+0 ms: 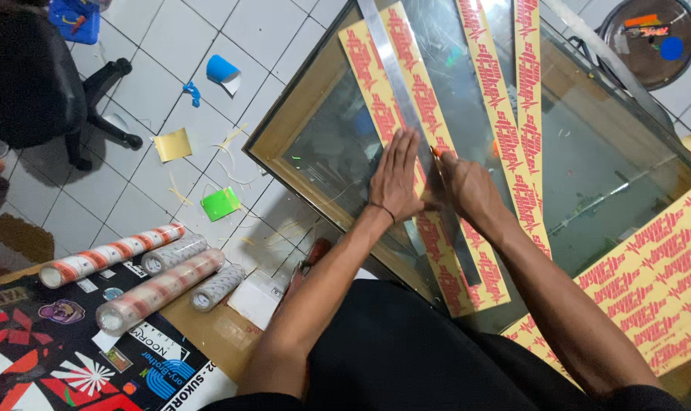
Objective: The person uses a utility knife and a metal ruler to cut a large sheet of yellow patterned material into long strips on a glass table. The person repeatedly aligns the ruler and slices through the material to create uniform pieces.
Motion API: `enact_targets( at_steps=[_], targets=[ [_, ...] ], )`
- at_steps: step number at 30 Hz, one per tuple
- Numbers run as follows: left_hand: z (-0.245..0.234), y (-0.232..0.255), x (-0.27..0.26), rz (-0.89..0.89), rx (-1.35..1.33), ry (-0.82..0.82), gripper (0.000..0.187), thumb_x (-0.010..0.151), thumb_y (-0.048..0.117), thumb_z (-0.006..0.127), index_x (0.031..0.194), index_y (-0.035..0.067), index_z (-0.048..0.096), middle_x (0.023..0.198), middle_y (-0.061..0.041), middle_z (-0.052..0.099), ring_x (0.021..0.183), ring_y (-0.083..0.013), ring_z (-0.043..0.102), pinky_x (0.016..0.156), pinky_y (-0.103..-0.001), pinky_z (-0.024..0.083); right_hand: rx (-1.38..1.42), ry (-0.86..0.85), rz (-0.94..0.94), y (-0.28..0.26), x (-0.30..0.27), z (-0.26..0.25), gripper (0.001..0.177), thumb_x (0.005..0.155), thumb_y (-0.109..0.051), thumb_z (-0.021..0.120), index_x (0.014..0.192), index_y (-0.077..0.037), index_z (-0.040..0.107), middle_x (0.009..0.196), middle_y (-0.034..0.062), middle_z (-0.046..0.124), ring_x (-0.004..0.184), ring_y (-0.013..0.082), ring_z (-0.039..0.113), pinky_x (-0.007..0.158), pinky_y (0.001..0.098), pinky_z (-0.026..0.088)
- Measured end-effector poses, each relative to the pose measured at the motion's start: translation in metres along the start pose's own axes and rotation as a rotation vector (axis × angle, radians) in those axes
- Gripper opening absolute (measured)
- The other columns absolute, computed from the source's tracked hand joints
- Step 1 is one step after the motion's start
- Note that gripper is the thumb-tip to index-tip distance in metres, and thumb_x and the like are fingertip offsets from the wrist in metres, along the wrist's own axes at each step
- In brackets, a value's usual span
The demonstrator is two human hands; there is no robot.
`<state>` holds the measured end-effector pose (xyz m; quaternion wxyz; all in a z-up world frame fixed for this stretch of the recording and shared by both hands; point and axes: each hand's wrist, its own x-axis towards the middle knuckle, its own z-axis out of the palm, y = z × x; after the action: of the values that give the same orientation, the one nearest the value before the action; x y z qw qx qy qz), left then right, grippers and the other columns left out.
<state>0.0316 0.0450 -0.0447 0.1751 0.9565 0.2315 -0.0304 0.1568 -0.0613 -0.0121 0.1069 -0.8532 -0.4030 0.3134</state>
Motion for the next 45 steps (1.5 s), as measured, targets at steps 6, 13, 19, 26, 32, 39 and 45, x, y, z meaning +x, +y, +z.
enact_targets(
  at_steps=[6, 13, 19, 26, 32, 39, 45],
  targets=[
    [-0.003, -0.057, 0.059, 0.009, 0.101, 0.03, 0.144, 0.042, 0.042, 0.091, 0.156, 0.001, 0.014, 0.164, -0.016, 0.018, 0.154, -0.0333, 0.011, 0.128, -0.039, 0.009, -0.012, 0.213, -0.134, -0.011, 0.081, 0.01, 0.02, 0.099, -0.023, 0.047, 0.102, -0.01, 0.063, 0.072, 0.0296, 0.064, 0.074, 0.0545, 0.065, 0.061, 0.0624, 0.051],
    [-0.044, -0.001, 0.008, -0.047, 0.258, 0.041, 0.093, 0.084, 0.048, 0.07, 0.154, 0.005, 0.027, 0.162, -0.014, 0.023, 0.152, -0.0299, 0.013, 0.126, -0.036, 0.01, -0.011, 0.336, -0.258, 0.008, 0.117, 0.039, 0.024, 0.102, -0.021, 0.047, 0.098, -0.006, 0.066, 0.065, 0.0289, 0.057, 0.068, 0.0576, 0.063, 0.054, 0.0633, 0.051],
    [0.032, 0.01, -0.026, 0.146, -0.192, 0.113, 0.14, 0.058, 0.092, 0.047, 0.149, -0.009, 0.019, 0.155, -0.031, 0.026, 0.148, -0.0421, 0.022, 0.126, -0.05, 0.014, -0.068, 0.281, -0.296, 0.01, 0.124, 0.035, 0.021, 0.104, -0.011, 0.051, 0.088, -0.001, 0.061, 0.069, 0.0222, 0.057, 0.058, 0.0468, 0.059, 0.048, 0.0534, 0.046],
    [0.031, 0.018, -0.036, 0.098, -0.123, 0.076, 0.148, 0.055, 0.079, 0.074, 0.154, -0.007, 0.006, 0.162, -0.023, 0.009, 0.154, -0.0377, 0.009, 0.129, -0.049, 0.015, -0.047, 0.203, -0.272, -0.005, 0.112, 0.019, 0.028, 0.103, -0.011, 0.05, 0.081, 0.003, 0.061, 0.064, 0.0286, 0.058, 0.055, 0.0509, 0.057, 0.044, 0.0545, 0.041],
    [0.03, 0.02, -0.035, 0.092, -0.064, 0.053, 0.15, 0.05, 0.077, 0.082, 0.153, -0.008, 0.012, 0.162, -0.023, 0.01, 0.152, -0.0386, 0.013, 0.128, -0.049, 0.018, -0.061, 0.194, -0.259, 0.0, 0.12, 0.025, 0.028, 0.102, -0.011, 0.053, 0.079, 0.002, 0.06, 0.062, 0.027, 0.058, 0.052, 0.0474, 0.057, 0.044, 0.0518, 0.04],
    [0.037, 0.014, -0.034, 0.133, -0.135, 0.093, 0.146, 0.058, 0.091, 0.061, 0.151, -0.011, 0.014, 0.159, -0.027, 0.014, 0.152, -0.0399, 0.014, 0.128, -0.051, 0.017, -0.031, 0.257, -0.271, -0.004, 0.107, 0.026, 0.033, 0.109, -0.017, 0.045, 0.084, 0.0, 0.058, 0.067, 0.0265, 0.054, 0.055, 0.0504, 0.054, 0.044, 0.0551, 0.038],
    [0.029, 0.017, -0.029, 0.115, -0.08, 0.035, 0.143, 0.055, 0.093, 0.059, 0.146, -0.012, 0.026, 0.156, -0.03, 0.018, 0.15, -0.0399, 0.013, 0.127, -0.048, 0.013, -0.205, 0.373, -0.334, -0.001, 0.096, 0.043, 0.023, 0.104, -0.01, 0.038, 0.121, -0.001, 0.05, 0.07, 0.0243, 0.053, 0.056, 0.0483, 0.051, 0.047, 0.0573, 0.038]
  ],
)
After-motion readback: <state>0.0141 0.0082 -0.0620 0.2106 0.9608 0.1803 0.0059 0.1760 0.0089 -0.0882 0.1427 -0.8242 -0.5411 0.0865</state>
